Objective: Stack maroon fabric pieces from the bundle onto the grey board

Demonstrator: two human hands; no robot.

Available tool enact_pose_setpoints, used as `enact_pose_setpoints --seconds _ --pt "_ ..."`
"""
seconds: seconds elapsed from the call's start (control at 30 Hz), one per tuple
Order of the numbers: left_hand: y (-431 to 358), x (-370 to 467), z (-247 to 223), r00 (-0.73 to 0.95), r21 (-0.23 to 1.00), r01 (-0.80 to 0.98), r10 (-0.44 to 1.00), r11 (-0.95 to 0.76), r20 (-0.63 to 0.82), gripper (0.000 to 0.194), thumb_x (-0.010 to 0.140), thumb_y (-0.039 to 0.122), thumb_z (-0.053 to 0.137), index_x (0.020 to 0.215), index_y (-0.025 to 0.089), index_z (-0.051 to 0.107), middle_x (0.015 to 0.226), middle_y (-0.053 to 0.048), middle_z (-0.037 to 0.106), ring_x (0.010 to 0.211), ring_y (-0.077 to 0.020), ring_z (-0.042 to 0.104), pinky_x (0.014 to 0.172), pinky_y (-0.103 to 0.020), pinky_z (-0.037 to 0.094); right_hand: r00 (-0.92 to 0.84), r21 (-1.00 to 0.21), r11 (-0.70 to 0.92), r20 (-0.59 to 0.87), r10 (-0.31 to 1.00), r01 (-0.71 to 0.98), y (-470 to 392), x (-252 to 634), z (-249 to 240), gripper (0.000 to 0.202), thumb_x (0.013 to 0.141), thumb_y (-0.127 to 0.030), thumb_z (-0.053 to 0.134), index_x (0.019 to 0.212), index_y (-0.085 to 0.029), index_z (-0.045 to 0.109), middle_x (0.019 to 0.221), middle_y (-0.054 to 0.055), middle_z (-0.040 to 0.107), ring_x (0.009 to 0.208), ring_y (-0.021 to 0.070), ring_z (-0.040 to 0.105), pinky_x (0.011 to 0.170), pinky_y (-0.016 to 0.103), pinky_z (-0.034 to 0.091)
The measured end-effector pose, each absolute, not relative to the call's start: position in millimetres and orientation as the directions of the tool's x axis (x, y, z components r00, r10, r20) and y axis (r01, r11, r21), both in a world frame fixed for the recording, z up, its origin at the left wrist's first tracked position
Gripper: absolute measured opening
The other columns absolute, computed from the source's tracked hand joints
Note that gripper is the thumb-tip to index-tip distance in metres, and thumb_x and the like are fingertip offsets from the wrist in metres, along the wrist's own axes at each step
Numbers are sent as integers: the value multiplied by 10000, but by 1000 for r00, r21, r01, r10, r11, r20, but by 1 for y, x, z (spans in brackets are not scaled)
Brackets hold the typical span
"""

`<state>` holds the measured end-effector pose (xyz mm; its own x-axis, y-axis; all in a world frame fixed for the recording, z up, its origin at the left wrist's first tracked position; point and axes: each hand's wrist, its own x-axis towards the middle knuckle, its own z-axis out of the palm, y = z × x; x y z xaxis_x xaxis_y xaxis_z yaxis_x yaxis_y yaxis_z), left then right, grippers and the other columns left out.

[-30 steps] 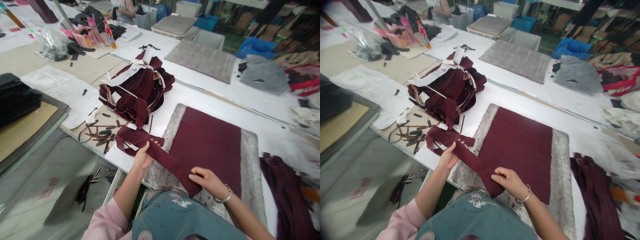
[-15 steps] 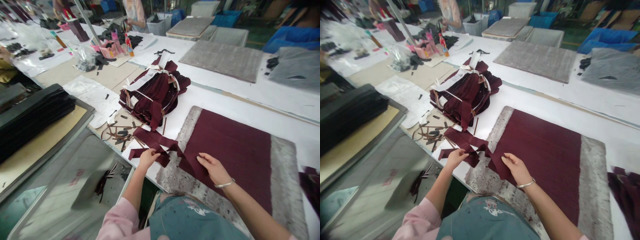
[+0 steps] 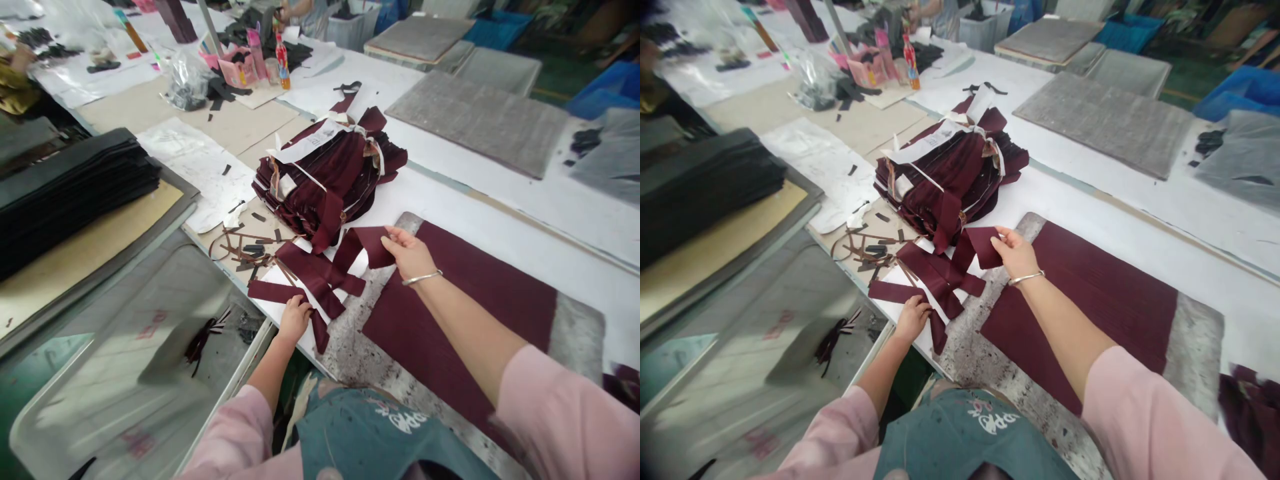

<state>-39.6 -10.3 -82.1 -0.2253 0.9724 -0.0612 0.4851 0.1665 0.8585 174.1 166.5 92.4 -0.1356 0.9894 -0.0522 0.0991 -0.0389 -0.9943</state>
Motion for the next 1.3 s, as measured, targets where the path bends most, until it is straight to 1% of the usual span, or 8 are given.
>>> enact_pose_setpoints --seconds 0.13,0.3,0.4,0.53,0.63,0.73,1.03,1.3 --pt "-12 -38 -76 -309 924 306 942 228 -130 245 716 146 575 881 245 727 957 -65 622 981 -218 571 896 -343 445 -309 -962 71 -15 951 265 182 155 91 700 694 -420 679 1283 -119 451 1101 98 629 1028 236 589 971 441 417" --pt "-24 -28 -45 -398 960 -220 882 175 -252 295 730 254 618 1008 214 707 1139 -64 626 1213 -227 451 1028 -335 332 -277 -709 152 -64 959 689 146 152 79 706 722 -487 653 1284 -105 462 1258 191 522 1189 348 457 1030 547 304" --pt "-30 -13 -21 -421 852 -513 835 104 -355 311 712 281 662 1010 199 703 1128 -77 648 1165 -226 503 989 -337 386 -378 -769 56 -248 892 636 108 157 73 609 807 -523 531 1259 -116 490 1135 157 597 1040 279 571 954 478 414" --pt "-31 15 15 -314 652 -752 819 94 -480 394 636 232 743 1024 184 691 1051 -71 685 999 -201 610 946 -348 440 -575 -880 -79 -372 728 469 64 166 69 660 745 -492 634 1293 -165 465 1178 99 587 1052 234 567 933 397 440" --pt "-31 30 39 -259 584 -805 822 107 -507 465 614 177 757 1071 189 668 1076 -57 678 993 -177 614 959 -328 436 -664 -917 -43 -319 676 397 42 173 73 491 718 -463 684 1101 -163 619 1047 48 646 984 230 579 897 368 448" --pt "-32 36 57 -236 566 -819 845 92 -479 510 639 139 736 1132 220 630 1145 -39 649 1045 -157 590 971 -294 422 -604 -919 -184 -370 706 348 29 183 83 372 759 -494 635 892 -148 673 835 20 662 804 191 590 762 316 482" --pt "-32 48 74 248 323 -859 875 397 -415 565 841 336 543 1376 308 366 1224 -66 596 1099 -220 572 934 -388 462 -523 -823 -561 -518 677 88 0 231 128 347 728 -442 697 927 -160 672 802 8 674 682 111 588 707 254 470" --pt "-9 67 53 -42 472 -841 840 262 -541 378 750 103 627 1122 174 621 1079 -74 678 951 -144 634 941 -291 460 -512 -773 -629 -574 640 81 -27 310 120 366 679 -376 753 930 -122 673 795 35 691 683 129 620 681 254 488"
